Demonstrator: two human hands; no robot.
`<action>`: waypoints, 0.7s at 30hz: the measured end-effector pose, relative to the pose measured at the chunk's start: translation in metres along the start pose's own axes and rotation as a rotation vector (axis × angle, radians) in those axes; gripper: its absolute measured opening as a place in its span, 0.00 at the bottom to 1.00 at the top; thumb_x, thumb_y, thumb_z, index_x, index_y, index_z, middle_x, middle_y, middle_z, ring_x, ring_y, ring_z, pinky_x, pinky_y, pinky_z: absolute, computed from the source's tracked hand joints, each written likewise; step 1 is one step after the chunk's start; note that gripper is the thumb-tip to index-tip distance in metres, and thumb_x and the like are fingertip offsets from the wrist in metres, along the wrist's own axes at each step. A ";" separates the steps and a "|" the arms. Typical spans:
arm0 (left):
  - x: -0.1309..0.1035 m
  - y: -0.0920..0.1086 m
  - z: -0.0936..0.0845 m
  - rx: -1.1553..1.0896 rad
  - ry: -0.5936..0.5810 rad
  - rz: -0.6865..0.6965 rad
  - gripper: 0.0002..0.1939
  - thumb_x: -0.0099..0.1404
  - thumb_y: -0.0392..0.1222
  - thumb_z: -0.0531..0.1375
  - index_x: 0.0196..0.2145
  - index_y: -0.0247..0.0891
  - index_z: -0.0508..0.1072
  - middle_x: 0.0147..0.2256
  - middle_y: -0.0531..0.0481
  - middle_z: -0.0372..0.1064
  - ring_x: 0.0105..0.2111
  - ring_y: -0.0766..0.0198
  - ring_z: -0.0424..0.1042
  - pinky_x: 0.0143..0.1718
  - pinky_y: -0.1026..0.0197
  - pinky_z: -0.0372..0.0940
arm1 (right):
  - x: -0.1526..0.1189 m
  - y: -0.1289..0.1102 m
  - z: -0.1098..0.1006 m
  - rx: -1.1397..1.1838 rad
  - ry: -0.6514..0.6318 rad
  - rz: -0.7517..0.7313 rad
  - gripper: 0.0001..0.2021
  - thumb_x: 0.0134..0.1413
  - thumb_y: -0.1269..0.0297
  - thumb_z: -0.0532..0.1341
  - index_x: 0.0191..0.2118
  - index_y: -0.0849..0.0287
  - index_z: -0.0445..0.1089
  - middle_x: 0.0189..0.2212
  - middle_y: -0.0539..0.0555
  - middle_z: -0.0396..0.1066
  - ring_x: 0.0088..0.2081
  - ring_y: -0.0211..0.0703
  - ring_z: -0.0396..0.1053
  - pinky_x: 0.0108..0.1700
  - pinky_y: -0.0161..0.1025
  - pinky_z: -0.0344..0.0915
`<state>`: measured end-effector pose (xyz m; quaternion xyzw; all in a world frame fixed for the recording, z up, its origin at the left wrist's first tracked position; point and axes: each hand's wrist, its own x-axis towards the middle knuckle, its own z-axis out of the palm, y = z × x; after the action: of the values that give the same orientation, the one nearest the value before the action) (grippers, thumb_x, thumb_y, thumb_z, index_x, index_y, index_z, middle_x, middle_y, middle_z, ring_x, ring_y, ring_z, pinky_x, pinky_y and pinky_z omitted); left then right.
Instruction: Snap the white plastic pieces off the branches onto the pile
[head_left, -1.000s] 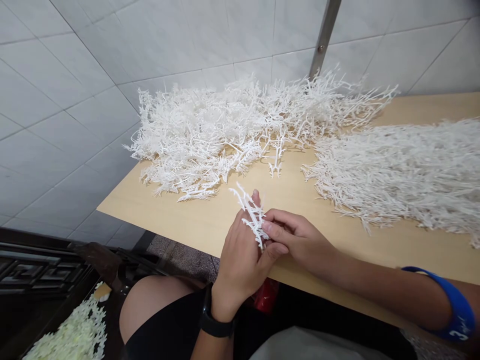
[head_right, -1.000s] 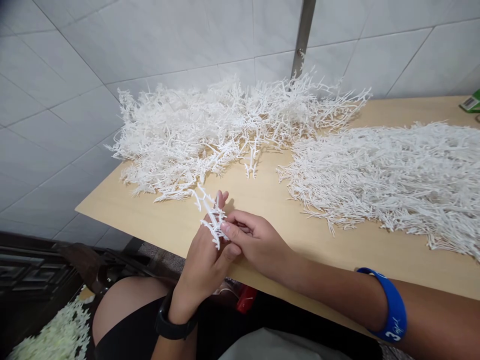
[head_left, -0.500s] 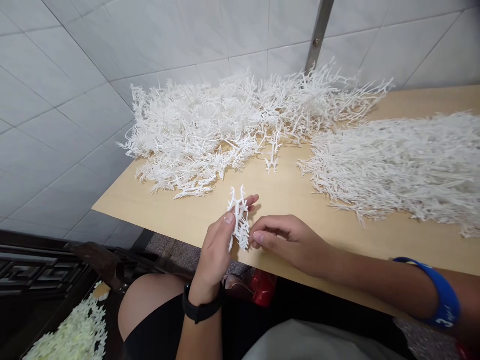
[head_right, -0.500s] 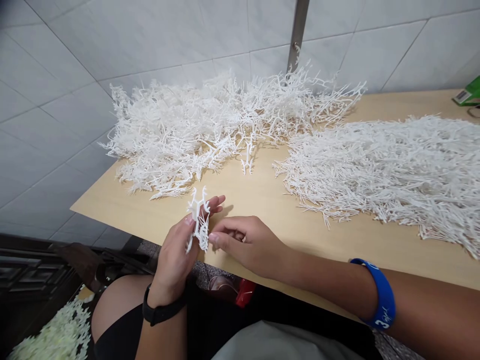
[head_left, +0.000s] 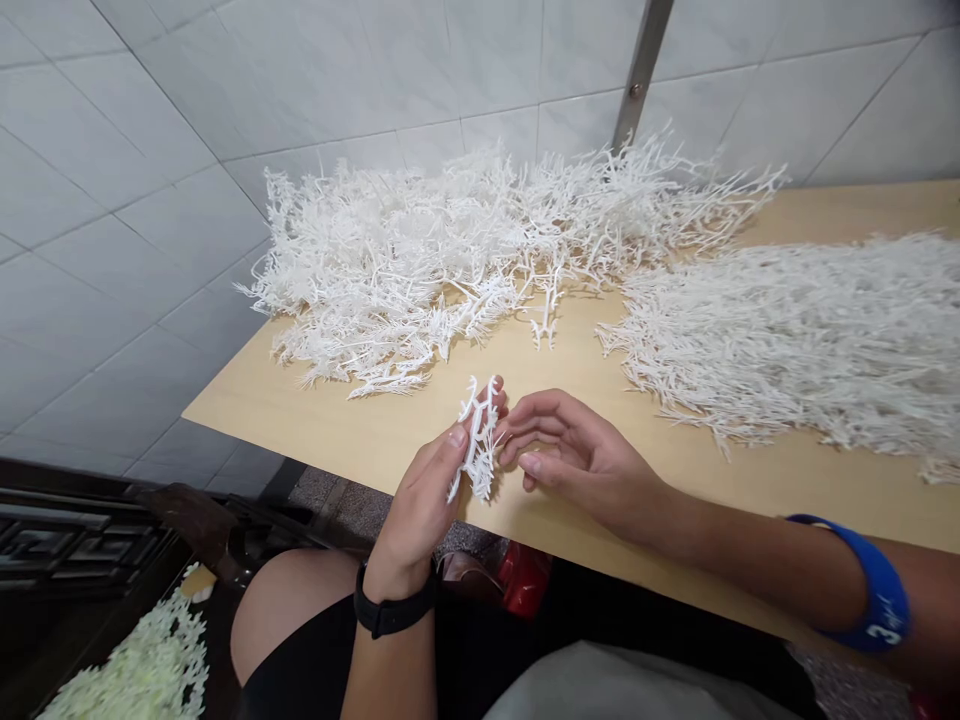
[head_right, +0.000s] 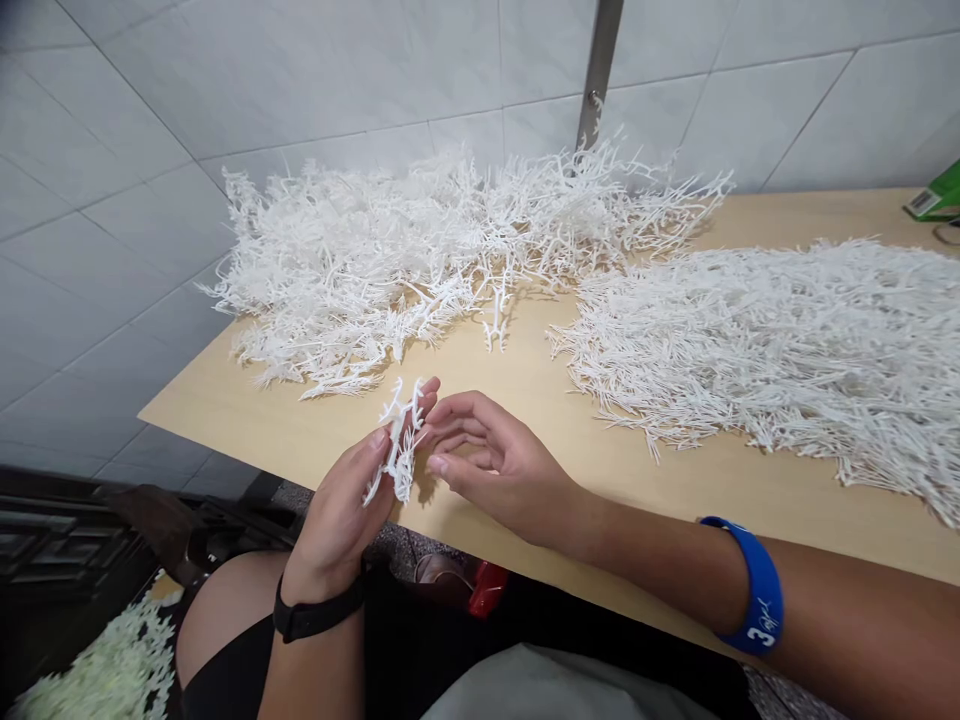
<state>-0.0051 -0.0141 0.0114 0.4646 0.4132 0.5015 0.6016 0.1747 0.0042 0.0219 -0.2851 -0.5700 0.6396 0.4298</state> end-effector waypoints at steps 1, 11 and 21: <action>0.000 0.000 -0.001 0.007 -0.035 0.001 0.22 0.72 0.50 0.53 0.59 0.40 0.70 0.64 0.45 0.60 0.67 0.49 0.53 0.67 0.46 0.48 | 0.000 0.000 0.000 -0.031 -0.018 -0.023 0.10 0.58 0.66 0.62 0.46 0.56 0.65 0.41 0.55 0.71 0.41 0.40 0.72 0.37 0.34 0.70; 0.000 0.004 -0.002 0.008 -0.169 0.006 0.22 0.74 0.47 0.49 0.62 0.44 0.65 0.66 0.52 0.55 0.68 0.53 0.51 0.69 0.50 0.46 | 0.002 0.007 -0.001 -0.310 -0.106 -0.090 0.10 0.59 0.68 0.60 0.47 0.59 0.69 0.42 0.55 0.74 0.38 0.39 0.72 0.38 0.35 0.70; -0.002 0.008 0.000 0.007 -0.199 -0.007 0.23 0.75 0.48 0.48 0.62 0.41 0.66 0.67 0.49 0.53 0.68 0.51 0.50 0.68 0.49 0.47 | 0.004 0.005 -0.002 -0.342 -0.215 -0.076 0.11 0.58 0.69 0.59 0.45 0.62 0.73 0.40 0.56 0.75 0.36 0.38 0.71 0.38 0.35 0.68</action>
<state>-0.0069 -0.0154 0.0188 0.5128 0.3546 0.4493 0.6400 0.1735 0.0089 0.0173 -0.2623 -0.7231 0.5438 0.3355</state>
